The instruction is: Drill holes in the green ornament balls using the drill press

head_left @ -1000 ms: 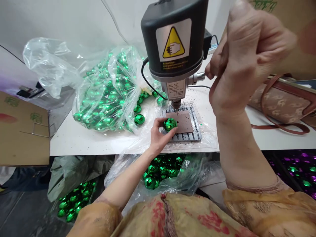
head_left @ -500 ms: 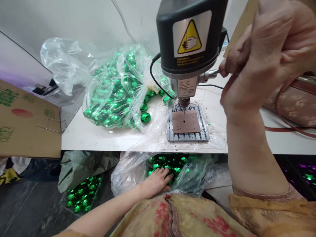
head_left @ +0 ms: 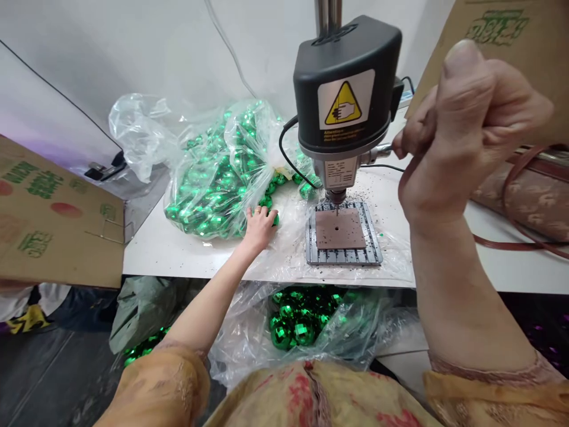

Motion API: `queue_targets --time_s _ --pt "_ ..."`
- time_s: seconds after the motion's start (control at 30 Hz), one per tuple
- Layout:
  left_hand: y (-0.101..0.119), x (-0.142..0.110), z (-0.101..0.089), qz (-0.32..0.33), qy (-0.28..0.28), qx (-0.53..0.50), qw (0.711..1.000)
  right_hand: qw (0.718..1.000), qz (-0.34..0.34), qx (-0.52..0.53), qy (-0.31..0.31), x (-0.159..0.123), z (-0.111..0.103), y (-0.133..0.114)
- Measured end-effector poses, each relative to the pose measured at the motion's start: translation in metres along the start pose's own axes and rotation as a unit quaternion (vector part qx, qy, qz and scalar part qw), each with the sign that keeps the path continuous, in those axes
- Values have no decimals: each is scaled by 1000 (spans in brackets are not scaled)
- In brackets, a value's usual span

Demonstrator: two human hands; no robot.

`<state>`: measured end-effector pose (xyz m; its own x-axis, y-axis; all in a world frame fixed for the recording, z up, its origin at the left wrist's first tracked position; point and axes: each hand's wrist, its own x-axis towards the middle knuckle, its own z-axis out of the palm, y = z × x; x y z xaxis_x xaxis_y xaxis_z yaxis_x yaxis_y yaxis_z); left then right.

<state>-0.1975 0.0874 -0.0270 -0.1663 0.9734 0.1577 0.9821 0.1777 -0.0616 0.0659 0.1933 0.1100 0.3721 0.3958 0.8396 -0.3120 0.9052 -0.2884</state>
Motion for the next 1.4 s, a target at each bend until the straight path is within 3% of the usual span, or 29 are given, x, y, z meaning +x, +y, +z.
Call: queue_targets --time_s 0.1,0.17,0.27,0.37,0.43,0.6,0.83,1.07,1.13,1.23,1.33,1.4 --pt "11 -1 -1 5 99 -192 976 1000 10 -9 -4 -1 1 -3" --pt "26 -6 -2 -6 135 -381 915 1000 14 -11 -1 -1 2 -4" --pt "52 -10 0 13 63 -585 809 1000 12 16 10 -2 3 -4" --pt "72 -5 6 37 5 -648 760 999 10 41 14 -3 4 -4" --pt "79 0 9 37 10 -645 763 1000 13 26 9 -4 4 -5" --pt "81 10 10 89 -19 -588 804 999 41 -31 5 -5 2 -9" --pt "85 15 17 102 -24 -581 807 999 49 -22 8 -7 2 -11" --pt "89 21 23 135 -4 -526 840 998 40 -41 10 -8 2 -9" --pt "93 20 26 148 5 -523 839 998 42 -56 9 -8 2 -8" --pt "104 16 33 118 20 -559 821 996 58 -74 5 -9 2 -8" --pt "113 10 38 82 37 -597 797 998 44 -37 3 -8 2 -8" --pt "118 7 39 78 43 -599 796 999 31 -17 4 -7 2 -10"
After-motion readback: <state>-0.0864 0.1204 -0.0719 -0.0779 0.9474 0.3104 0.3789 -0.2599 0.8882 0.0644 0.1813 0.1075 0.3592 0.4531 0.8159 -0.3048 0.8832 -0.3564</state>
